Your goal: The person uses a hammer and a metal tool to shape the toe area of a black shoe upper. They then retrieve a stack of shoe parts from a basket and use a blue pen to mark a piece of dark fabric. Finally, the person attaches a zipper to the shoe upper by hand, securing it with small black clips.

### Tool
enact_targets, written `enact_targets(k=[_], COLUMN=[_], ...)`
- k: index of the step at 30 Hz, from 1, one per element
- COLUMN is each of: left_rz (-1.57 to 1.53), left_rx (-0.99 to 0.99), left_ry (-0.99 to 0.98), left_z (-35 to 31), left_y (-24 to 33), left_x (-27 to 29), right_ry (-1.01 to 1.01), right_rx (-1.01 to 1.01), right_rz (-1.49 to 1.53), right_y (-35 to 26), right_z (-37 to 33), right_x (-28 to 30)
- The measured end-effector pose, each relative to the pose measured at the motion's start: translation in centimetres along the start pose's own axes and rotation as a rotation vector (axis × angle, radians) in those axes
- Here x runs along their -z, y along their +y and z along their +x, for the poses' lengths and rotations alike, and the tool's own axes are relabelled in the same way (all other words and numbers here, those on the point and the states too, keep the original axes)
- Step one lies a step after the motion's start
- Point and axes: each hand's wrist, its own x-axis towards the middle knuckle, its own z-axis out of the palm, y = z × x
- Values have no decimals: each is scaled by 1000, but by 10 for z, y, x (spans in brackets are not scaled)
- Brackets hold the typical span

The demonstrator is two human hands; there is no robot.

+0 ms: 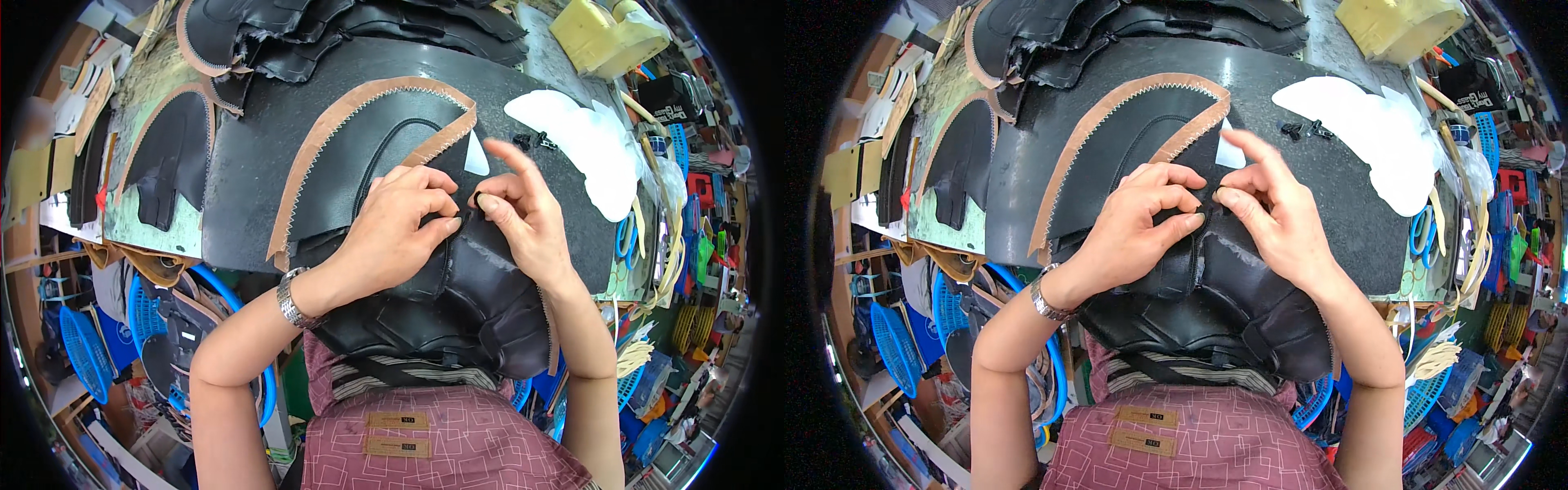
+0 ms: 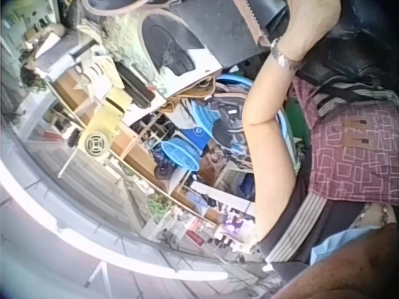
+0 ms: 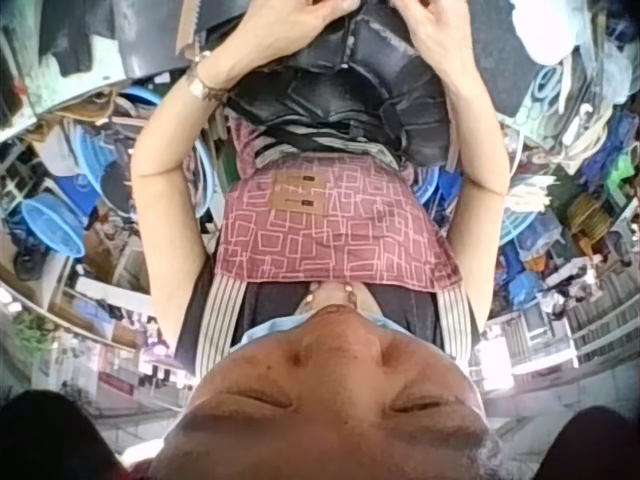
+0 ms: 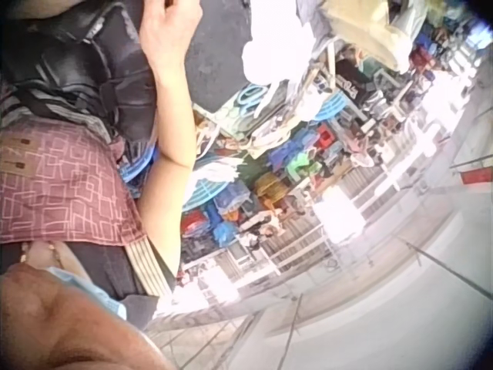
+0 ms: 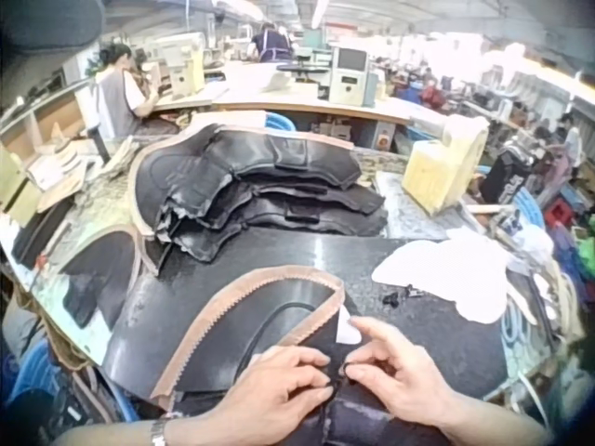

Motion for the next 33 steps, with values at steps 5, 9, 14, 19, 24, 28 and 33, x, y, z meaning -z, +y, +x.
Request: enact_targets(k=[5,9,14,19,24,28,33], left_rz=[-3,1,17,-27,-3,-21,-57], left_rx=[2,-10,2,-17,-4,-2,2], left_ry=[-5,1,1,-13,0,-8,2], left_z=[0,-1,-2,0,-1,-1,-2], left_y=[0,1,2,1,1,0,0], left_x=[0,-1,-2,-2,-3,-1,-2], right_ry=[2,-197,-297,-319,-297,-256,-62], right_rx=[358,379,326,270,296,107,-350], right_rz=[-517,-751,-843,-883,-946,-557,187], right_y=[-1,-8,-16,-20,-22,-15,-11], right_z=[0,-10,-3,-1,0,5,0], right_x=[4,18,13,12,1,19,18])
